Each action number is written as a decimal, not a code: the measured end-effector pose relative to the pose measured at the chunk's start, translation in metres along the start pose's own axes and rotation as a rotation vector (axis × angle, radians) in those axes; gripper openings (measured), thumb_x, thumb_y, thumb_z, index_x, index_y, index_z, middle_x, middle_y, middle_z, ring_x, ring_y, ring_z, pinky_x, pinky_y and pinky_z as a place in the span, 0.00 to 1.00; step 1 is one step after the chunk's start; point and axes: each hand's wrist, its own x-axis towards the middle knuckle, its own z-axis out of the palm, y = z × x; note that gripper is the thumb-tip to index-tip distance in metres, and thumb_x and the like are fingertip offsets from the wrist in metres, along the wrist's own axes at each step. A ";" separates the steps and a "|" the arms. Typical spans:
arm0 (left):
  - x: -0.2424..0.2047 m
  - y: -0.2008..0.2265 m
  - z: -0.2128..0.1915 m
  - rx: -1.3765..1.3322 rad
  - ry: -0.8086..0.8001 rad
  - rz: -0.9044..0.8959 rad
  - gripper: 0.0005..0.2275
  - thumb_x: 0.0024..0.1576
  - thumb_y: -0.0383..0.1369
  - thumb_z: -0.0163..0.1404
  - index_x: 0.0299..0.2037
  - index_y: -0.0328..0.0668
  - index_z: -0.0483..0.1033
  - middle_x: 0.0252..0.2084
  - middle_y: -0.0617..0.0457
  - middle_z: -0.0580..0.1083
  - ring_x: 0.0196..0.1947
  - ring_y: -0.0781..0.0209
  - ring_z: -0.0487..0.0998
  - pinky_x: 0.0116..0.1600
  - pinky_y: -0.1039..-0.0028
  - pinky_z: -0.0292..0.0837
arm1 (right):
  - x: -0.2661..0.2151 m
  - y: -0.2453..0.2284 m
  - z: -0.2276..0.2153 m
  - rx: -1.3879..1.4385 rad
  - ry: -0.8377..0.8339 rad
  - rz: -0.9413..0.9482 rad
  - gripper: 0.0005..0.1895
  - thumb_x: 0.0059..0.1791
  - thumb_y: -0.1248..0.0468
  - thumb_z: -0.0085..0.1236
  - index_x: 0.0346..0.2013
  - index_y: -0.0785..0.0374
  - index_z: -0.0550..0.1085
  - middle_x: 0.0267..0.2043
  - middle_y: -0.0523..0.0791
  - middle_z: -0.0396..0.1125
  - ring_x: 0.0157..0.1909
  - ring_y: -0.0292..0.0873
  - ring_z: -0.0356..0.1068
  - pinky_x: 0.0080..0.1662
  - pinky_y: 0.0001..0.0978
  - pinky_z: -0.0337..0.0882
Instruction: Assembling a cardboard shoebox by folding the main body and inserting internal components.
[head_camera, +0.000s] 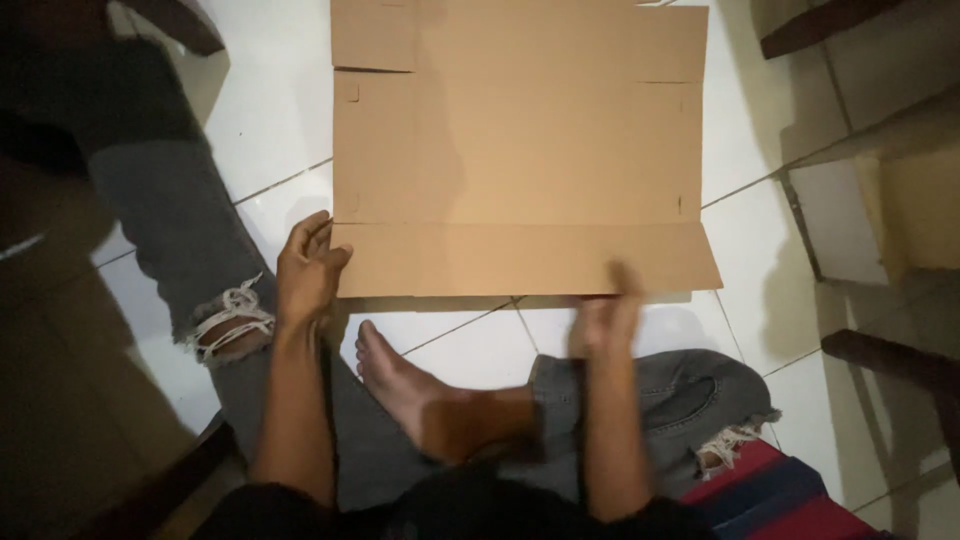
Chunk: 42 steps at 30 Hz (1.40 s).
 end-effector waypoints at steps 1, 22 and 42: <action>0.003 -0.005 -0.007 0.000 0.001 -0.005 0.29 0.55 0.14 0.51 0.69 0.25 0.58 0.65 0.25 0.64 0.71 0.35 0.60 0.68 0.52 0.64 | 0.007 -0.022 -0.003 -0.003 0.003 0.001 0.20 0.46 0.68 0.62 0.53 0.60 0.74 0.59 0.53 0.70 0.60 0.57 0.72 0.60 0.62 0.73; -0.088 -0.001 -0.012 -0.005 0.046 0.157 0.18 0.62 0.29 0.46 0.63 0.41 0.72 0.56 0.39 0.73 0.55 0.51 0.74 0.58 0.57 0.73 | -0.093 -0.038 -0.001 -0.941 -0.062 -0.553 0.38 0.39 0.73 0.48 0.65 0.53 0.71 0.52 0.54 0.70 0.57 0.53 0.70 0.57 0.53 0.68; -0.089 0.013 0.007 0.261 0.023 0.303 0.08 0.64 0.31 0.56 0.52 0.48 0.83 0.43 0.46 0.81 0.37 0.58 0.81 0.39 0.69 0.79 | -0.160 -0.049 0.040 -0.933 -0.345 -0.610 0.17 0.57 0.64 0.57 0.60 0.68 0.73 0.57 0.63 0.68 0.59 0.60 0.68 0.53 0.51 0.74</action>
